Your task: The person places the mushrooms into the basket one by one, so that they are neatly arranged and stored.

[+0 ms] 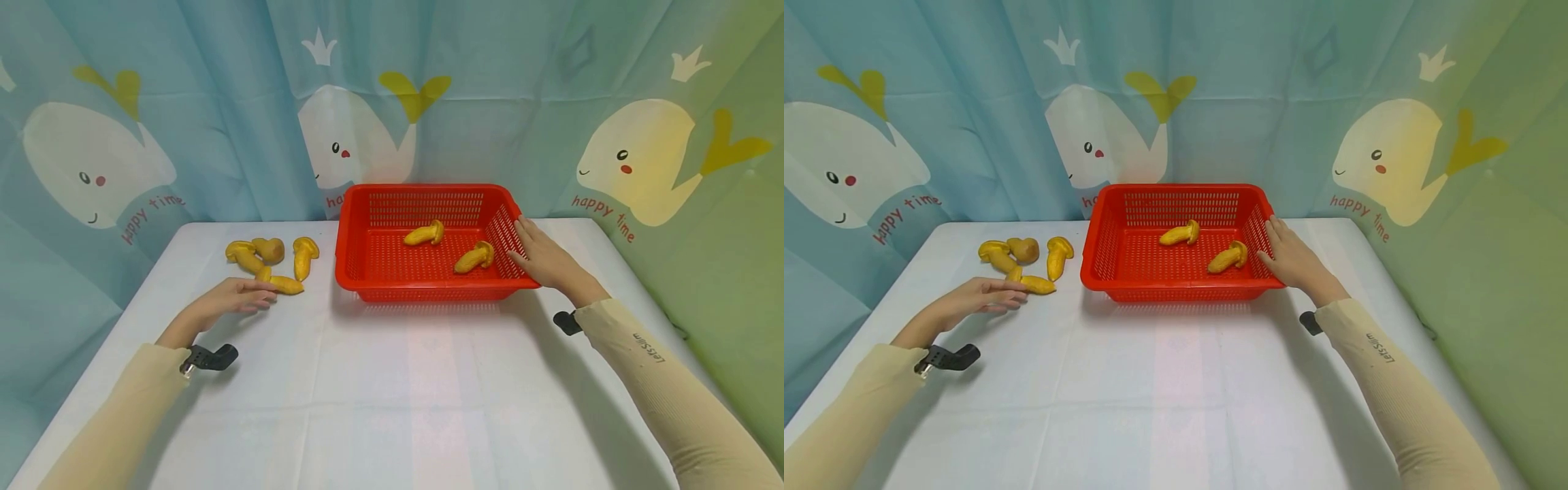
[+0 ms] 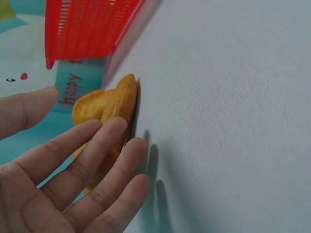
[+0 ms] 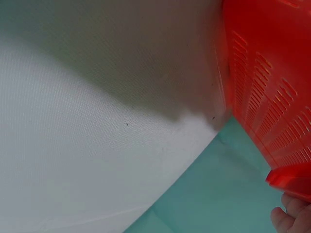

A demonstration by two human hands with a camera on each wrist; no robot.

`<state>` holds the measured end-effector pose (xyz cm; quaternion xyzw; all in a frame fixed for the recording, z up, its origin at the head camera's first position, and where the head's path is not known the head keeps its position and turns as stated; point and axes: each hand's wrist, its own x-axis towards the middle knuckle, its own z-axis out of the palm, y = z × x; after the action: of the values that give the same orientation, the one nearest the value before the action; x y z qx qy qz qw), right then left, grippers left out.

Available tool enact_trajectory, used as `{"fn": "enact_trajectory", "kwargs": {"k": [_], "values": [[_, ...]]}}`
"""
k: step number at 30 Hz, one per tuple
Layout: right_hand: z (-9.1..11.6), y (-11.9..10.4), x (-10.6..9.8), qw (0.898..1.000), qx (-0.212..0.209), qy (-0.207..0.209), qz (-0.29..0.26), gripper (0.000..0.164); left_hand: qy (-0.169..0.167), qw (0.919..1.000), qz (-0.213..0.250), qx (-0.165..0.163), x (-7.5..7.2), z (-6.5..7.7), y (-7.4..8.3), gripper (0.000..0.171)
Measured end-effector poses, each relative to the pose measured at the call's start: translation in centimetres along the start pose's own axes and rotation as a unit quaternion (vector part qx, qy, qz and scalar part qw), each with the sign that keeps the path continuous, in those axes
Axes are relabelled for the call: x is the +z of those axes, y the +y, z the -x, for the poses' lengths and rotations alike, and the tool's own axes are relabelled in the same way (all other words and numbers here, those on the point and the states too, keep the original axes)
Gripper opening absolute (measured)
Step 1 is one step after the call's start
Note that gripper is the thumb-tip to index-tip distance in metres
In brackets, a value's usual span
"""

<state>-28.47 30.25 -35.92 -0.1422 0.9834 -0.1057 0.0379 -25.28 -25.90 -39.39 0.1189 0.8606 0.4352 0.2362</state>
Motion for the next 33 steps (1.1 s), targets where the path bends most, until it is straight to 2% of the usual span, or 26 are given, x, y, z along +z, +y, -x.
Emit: {"fn": "enact_trajectory", "kwargs": {"k": [22, 33], "values": [[-0.1, 0.3, 0.2, 1.000, -0.004, 0.002, 0.005, 0.072, 0.019, 0.9995, -0.016, -0.019, -1.0, 1.2, -0.9, 0.056], [-0.1, 0.2, 0.1, 1.000, -0.002, 0.003, -0.004, 0.073, 0.043, 0.9969, -0.025, -0.061, -1.6, 1.5, -1.3, 0.060]]}}
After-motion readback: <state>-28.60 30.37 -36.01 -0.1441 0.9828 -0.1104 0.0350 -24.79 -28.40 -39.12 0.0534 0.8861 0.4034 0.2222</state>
